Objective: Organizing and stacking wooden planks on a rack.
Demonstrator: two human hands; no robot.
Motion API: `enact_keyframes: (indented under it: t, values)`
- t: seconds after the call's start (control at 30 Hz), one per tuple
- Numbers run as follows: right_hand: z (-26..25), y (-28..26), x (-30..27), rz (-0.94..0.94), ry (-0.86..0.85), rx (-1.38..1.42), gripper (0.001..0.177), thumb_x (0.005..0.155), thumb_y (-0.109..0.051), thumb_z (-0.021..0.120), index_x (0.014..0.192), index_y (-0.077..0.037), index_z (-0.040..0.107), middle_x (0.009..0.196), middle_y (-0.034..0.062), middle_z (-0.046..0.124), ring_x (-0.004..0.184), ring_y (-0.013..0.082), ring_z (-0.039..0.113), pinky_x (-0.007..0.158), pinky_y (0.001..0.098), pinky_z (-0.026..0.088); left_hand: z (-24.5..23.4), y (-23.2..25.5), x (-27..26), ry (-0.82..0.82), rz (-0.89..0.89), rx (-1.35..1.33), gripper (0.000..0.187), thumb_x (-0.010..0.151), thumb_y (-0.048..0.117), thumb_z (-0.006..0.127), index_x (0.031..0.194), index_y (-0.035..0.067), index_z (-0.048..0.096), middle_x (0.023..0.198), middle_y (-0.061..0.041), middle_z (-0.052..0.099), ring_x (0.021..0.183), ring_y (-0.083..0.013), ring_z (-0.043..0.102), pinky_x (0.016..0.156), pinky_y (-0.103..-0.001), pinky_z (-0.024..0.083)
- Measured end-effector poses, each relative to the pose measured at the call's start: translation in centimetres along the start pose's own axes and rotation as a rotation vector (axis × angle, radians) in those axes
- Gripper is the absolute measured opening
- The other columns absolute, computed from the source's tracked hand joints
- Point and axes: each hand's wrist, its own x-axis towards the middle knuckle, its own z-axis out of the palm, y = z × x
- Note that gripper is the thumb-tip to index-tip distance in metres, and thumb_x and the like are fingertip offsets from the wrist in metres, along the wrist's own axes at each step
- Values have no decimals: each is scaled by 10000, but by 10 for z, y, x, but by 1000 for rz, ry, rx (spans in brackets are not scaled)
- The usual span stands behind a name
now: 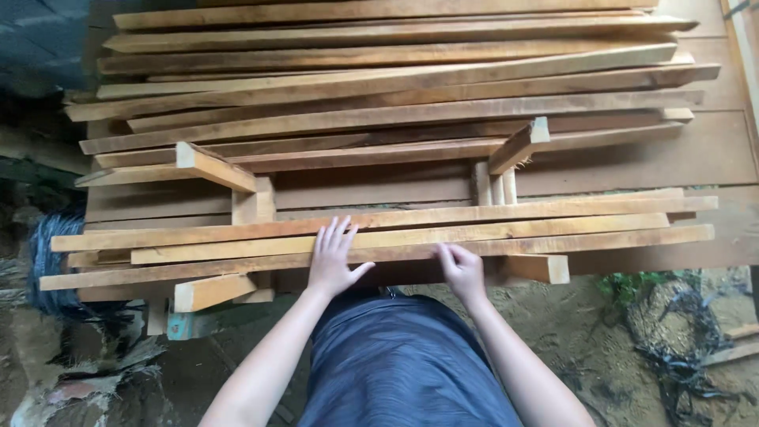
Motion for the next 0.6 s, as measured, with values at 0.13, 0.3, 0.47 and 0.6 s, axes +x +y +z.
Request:
enact_keyframes:
  t: [0.13,0.3,0.47,0.6]
  values:
    - [-19,44,-25,280,-21,86,319,1019,-347,644,796,-212,828,615,27,751,656,128,742,667,260,559,-2,6,-52,311,-104,-339,156,839,271,846,980,237,788,1038,65,775,1088,-184,713,1000,-349,539]
    - [-19,54,-20,773,-46,673,949,994,-586,615,1475,164,289,1459,450,411,1338,509,491,1098,554,420,14,-13,-102,211,-978,-873,356,1032,401,631,884,96,739,874,-89,790,815,-204,745,590,-291,594]
    - [-6,-23,18,827,155,1129,1031,963,-576,648,1583,49,112,1583,376,119,1491,538,221,1206,636,220,-25,7,-38,311,-1228,-1553,1121,917,661,658,1614,5,75,1611,-373,65,1501,-547,158,1199,-611,218]
    - [12,-2,30,891,304,1207,1057,919,-531,765,1614,-47,131,1583,300,204,1482,464,309,1213,628,254,36,-41,-23,596,-1374,-1850,1010,878,652,782,1599,140,294,1591,-208,341,1459,-366,410,1201,-495,347]
